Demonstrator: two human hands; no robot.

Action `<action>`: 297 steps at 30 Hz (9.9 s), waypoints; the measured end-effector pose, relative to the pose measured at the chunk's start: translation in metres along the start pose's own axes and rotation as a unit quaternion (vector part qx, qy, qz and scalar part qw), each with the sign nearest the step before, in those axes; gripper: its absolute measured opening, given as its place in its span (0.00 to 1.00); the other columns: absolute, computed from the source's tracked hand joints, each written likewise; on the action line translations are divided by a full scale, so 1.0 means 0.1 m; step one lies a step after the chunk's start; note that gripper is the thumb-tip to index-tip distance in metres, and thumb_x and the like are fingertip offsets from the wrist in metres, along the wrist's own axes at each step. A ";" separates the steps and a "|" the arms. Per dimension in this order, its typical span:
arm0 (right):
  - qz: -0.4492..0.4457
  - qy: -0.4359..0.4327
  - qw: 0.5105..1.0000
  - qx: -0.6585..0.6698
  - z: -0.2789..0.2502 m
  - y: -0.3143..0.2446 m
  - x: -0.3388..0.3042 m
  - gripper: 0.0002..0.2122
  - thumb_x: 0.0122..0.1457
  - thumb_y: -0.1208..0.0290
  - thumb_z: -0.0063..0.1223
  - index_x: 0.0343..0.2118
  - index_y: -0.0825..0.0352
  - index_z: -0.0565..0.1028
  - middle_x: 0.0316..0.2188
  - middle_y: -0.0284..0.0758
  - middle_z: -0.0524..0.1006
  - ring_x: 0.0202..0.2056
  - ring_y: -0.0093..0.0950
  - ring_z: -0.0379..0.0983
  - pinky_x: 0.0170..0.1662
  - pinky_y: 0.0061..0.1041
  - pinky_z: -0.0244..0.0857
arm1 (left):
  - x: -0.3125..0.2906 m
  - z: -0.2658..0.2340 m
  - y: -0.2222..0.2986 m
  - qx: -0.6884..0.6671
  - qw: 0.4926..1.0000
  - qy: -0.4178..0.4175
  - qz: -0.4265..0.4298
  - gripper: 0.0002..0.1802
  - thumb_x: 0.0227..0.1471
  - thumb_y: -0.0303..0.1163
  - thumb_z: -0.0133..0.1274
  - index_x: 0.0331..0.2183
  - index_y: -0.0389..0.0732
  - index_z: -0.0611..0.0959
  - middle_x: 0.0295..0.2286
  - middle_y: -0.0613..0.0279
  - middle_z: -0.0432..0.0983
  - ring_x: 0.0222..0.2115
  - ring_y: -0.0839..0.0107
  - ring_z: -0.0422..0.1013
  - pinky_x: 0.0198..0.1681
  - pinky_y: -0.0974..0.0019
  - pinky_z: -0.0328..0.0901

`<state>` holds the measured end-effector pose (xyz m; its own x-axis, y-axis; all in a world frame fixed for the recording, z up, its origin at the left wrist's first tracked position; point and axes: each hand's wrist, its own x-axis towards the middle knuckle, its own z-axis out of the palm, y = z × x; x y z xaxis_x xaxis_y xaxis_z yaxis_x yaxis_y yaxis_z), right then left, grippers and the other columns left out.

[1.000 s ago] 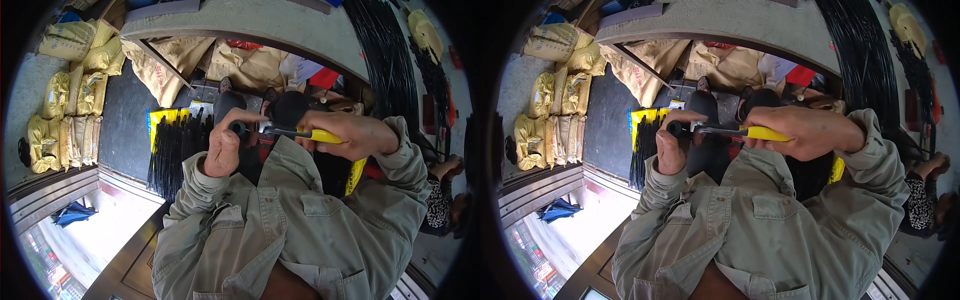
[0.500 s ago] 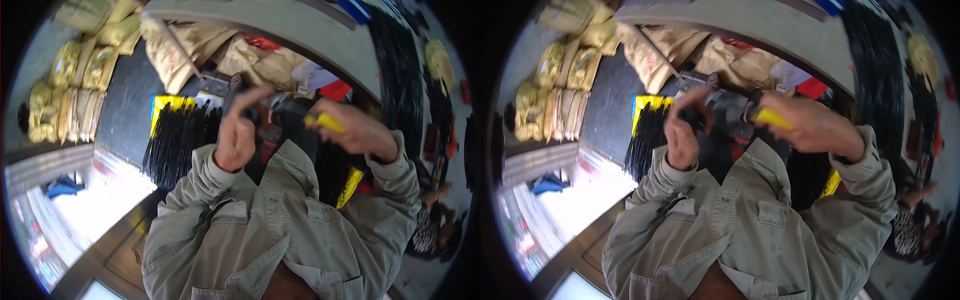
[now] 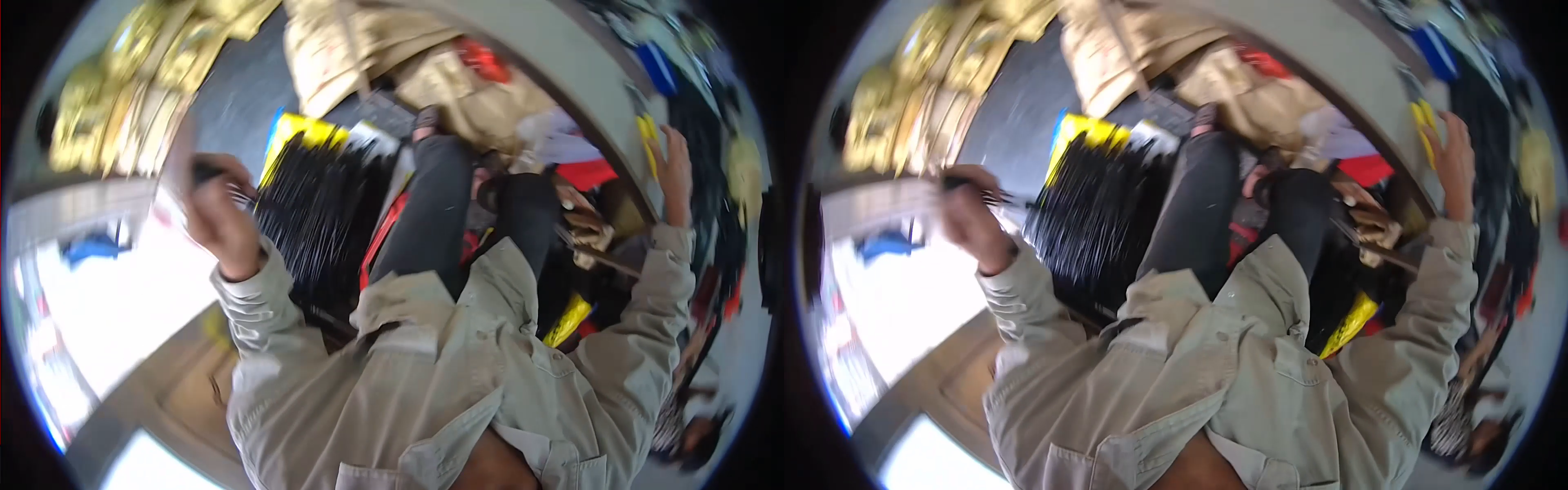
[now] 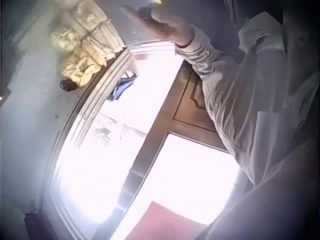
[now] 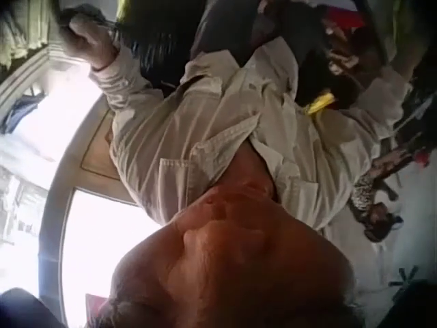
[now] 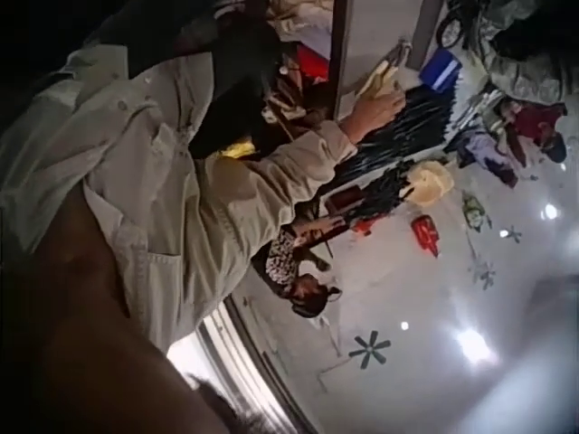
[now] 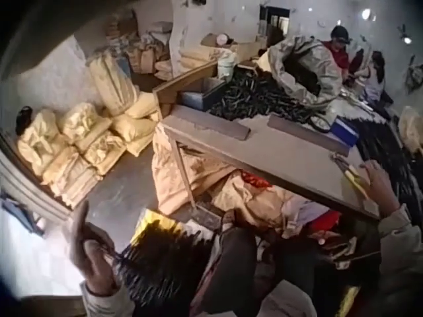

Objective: The recorder bundles wires together and attaches them to a plastic base using pliers and a hammer for manual assembly.

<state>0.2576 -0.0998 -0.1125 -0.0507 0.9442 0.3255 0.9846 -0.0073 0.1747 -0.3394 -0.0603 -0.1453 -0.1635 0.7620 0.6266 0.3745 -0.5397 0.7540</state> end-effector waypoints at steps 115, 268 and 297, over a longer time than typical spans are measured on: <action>0.145 0.041 0.540 0.828 -1.09 -1.84 -0.20 0.10 0.58 0.69 0.44 0.40 0.68 0.62 0.19 0.29 0.66 0.13 0.17 0.61 0.17 0.14 0.56 | 0.89 2.84 2.19 -0.563 0.613 -0.486 -0.267 0.20 0.54 0.32 0.44 0.44 0.28 0.68 0.43 0.46 0.69 0.42 0.61 0.69 0.43 0.63 0.65; 0.125 0.025 0.986 0.109 0.67 0.00 1.53 0.04 0.48 0.72 0.49 0.27 0.61 0.75 0.29 0.31 0.74 0.30 0.35 0.71 0.30 0.34 0.62 | 0.61 3.53 0.63 0.096 0.736 -0.546 0.390 0.44 0.40 0.54 0.50 0.53 0.35 0.61 0.54 0.51 0.56 0.54 0.54 0.54 0.55 0.58 0.53; 0.063 0.088 0.929 0.354 0.77 0.06 1.57 0.05 0.50 0.78 0.45 0.28 0.63 0.73 0.25 0.36 0.73 0.31 0.38 0.70 0.32 0.31 0.63 | 0.62 3.50 0.50 0.070 0.739 -0.544 0.390 0.35 0.41 0.22 0.42 0.55 0.45 0.61 0.55 0.53 0.52 0.56 0.57 0.51 0.56 0.62 0.53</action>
<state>0.2688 0.0739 -0.1323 0.1063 0.8817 0.4597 0.8443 0.1641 -0.5100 -0.0113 0.0856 -0.1379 0.9550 0.1162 0.2728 0.0708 -0.9828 0.1707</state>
